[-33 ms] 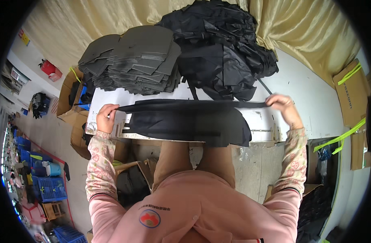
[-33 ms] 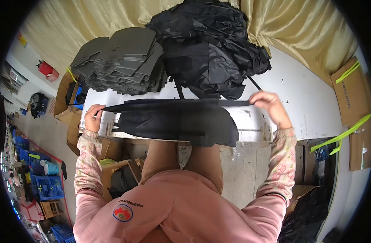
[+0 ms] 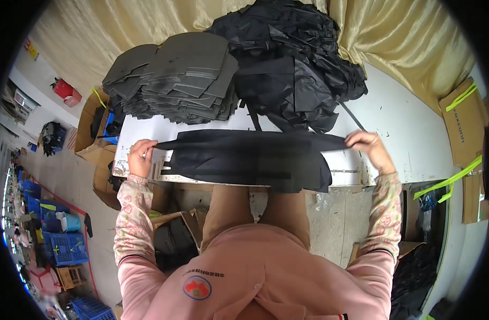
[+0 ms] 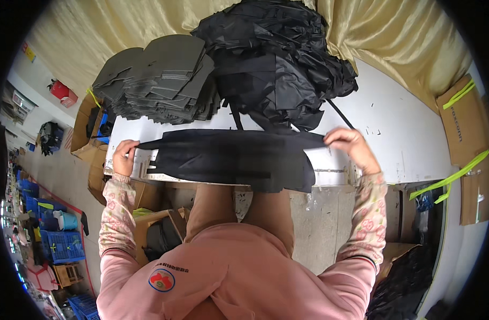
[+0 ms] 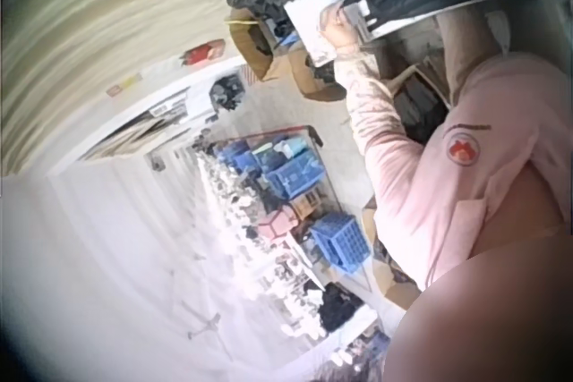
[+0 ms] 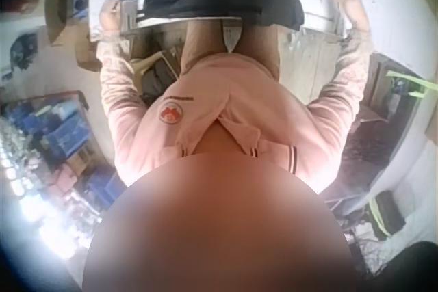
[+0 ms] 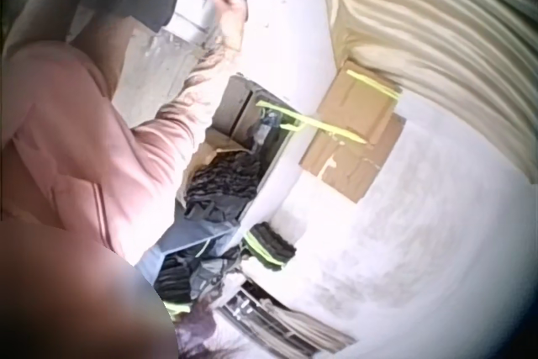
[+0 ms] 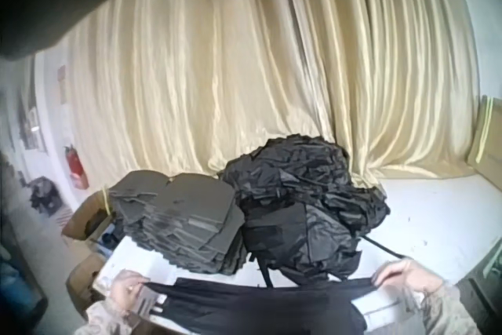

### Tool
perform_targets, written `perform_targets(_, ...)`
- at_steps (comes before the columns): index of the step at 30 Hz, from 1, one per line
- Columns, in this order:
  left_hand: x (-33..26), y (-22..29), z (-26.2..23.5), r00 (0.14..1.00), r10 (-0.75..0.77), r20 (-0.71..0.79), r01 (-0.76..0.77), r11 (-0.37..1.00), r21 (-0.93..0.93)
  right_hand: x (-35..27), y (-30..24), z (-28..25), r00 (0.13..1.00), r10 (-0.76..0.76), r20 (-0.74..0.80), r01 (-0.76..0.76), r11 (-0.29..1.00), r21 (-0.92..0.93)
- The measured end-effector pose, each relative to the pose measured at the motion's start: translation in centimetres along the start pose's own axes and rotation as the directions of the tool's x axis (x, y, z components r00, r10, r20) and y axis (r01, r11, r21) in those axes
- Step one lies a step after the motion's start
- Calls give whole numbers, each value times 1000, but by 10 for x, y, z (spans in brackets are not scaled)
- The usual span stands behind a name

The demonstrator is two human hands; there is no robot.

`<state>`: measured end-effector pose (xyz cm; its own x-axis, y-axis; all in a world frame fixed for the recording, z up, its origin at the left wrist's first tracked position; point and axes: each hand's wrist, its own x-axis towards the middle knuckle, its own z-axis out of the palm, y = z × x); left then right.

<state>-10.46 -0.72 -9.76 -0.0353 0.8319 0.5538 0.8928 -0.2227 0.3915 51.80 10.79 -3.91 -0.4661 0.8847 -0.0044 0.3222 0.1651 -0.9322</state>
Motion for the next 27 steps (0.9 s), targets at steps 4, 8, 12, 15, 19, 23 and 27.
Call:
perform_targets(4, -43, -18, 40, 997, 20, 69, -23, 999, 44, -29, 63, 41, 997, 62, 47, -54, 986, -160)
perform_targets(8, -69, -20, 76, 990, -5, 140, -5, 997, 75, -54, 111, 69, 999, -36, -18, 22, 871, -490)
perform_targets(12, -68, -19, 85, 982, -19, 189, 3, 996, 86, -54, 92, 90, 992, -111, -60, 43, 744, -666)
perform_targets(15, -64, -20, 81, 977, -27, 212, 9, 996, 85, -40, 65, 138, 965, -258, 34, 218, 730, -647)
perform_targets(19, -65, -37, 75, 973, -22, 229, 4, 997, 76, -32, 58, 187, 941, -171, 291, 331, 633, -700)
perform_targets(23, -63, -53, 65, 961, -69, 270, 50, 996, 74, -39, 73, 198, 939, -129, 319, 332, 582, -743)
perform_targets(27, -37, -24, 45, 987, -17, 162, 0, 995, 101, -29, 54, 194, 946, -110, 304, 302, 635, -711)
